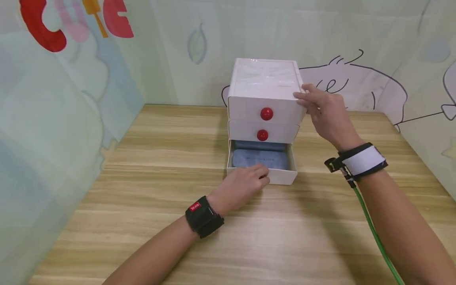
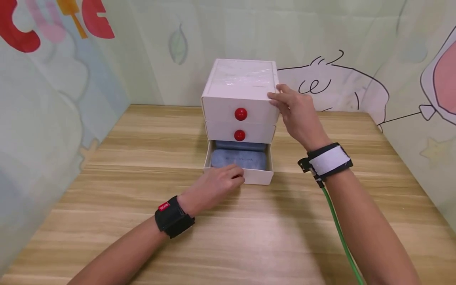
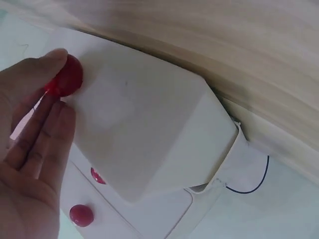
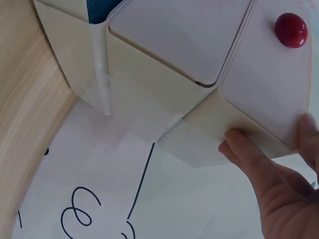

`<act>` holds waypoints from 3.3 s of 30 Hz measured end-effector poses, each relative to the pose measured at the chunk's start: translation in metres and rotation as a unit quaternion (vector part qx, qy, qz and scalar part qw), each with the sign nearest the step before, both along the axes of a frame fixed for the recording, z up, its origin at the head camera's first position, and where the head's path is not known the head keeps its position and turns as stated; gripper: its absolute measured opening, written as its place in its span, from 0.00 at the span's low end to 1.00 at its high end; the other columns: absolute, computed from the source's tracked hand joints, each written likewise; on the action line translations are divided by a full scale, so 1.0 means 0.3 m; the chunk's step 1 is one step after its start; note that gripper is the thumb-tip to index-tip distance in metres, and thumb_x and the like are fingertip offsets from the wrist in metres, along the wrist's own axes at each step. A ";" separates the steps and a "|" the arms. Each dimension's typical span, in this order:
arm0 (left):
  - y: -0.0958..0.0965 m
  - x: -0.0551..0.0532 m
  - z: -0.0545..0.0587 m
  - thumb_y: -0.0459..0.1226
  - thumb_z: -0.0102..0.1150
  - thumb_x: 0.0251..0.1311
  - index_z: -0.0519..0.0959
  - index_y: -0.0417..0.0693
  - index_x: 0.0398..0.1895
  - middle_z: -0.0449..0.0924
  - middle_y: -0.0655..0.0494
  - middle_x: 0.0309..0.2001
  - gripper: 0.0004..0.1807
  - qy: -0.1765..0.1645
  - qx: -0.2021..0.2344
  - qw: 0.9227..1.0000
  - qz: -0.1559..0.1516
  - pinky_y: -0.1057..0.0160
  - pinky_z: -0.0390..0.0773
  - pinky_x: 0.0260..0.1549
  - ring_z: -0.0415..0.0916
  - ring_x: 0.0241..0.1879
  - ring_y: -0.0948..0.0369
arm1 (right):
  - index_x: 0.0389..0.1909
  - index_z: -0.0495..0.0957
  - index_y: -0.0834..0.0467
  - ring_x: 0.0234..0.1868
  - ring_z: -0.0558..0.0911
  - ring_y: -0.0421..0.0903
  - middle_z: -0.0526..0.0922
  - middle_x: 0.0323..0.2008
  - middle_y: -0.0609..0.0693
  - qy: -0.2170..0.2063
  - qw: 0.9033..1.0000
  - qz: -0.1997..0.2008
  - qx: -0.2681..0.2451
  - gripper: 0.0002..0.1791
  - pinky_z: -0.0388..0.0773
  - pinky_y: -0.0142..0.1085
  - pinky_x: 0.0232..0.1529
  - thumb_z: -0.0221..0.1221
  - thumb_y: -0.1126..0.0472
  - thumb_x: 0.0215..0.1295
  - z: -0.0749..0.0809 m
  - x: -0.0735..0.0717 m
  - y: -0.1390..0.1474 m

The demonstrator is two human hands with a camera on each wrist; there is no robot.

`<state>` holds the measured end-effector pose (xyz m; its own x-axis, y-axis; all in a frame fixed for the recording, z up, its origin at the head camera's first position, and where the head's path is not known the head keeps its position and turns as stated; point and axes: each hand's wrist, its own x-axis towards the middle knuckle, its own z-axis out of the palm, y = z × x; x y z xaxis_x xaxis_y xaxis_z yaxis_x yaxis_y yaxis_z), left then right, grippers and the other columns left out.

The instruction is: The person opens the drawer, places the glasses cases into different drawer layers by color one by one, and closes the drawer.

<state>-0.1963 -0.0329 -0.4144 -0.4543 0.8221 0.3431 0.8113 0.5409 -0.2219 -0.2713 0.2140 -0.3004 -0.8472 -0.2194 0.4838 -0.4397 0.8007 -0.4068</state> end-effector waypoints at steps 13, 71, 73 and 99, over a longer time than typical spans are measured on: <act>-0.143 -0.015 -0.005 0.39 0.70 0.64 0.83 0.44 0.45 0.76 0.50 0.43 0.12 -0.124 0.201 0.962 0.135 0.62 0.81 0.35 0.74 0.40 0.57 | 0.67 0.77 0.52 0.60 0.82 0.64 0.67 0.74 0.58 -0.031 0.999 0.020 -0.015 0.26 0.81 0.53 0.55 0.64 0.57 0.68 -0.012 -0.016 0.025; -0.083 -0.017 -0.008 0.39 0.68 0.63 0.79 0.38 0.29 0.74 0.55 0.18 0.13 -0.272 0.315 0.886 0.206 0.74 0.61 0.17 0.62 0.18 0.66 | 0.61 0.82 0.54 0.28 0.80 0.53 0.85 0.53 0.63 -0.039 0.999 0.003 -0.014 0.20 0.56 0.31 0.16 0.65 0.59 0.68 -0.002 -0.033 0.047; -0.083 -0.010 -0.008 0.38 0.68 0.63 0.79 0.37 0.29 0.73 0.55 0.18 0.13 -0.269 0.311 0.889 0.201 0.74 0.61 0.16 0.62 0.17 0.67 | 0.61 0.82 0.54 0.28 0.79 0.53 0.85 0.53 0.62 -0.046 0.999 -0.001 -0.017 0.20 0.57 0.31 0.16 0.64 0.59 0.69 -0.002 -0.032 0.045; -0.103 -0.066 -0.004 0.39 0.70 0.61 0.81 0.37 0.28 0.82 0.49 0.22 0.13 -0.237 0.295 0.901 0.212 0.71 0.73 0.20 0.70 0.21 0.66 | 0.63 0.80 0.52 0.25 0.75 0.53 0.88 0.50 0.62 -0.039 0.999 0.000 -0.006 0.21 0.60 0.31 0.19 0.63 0.57 0.70 0.001 -0.044 0.012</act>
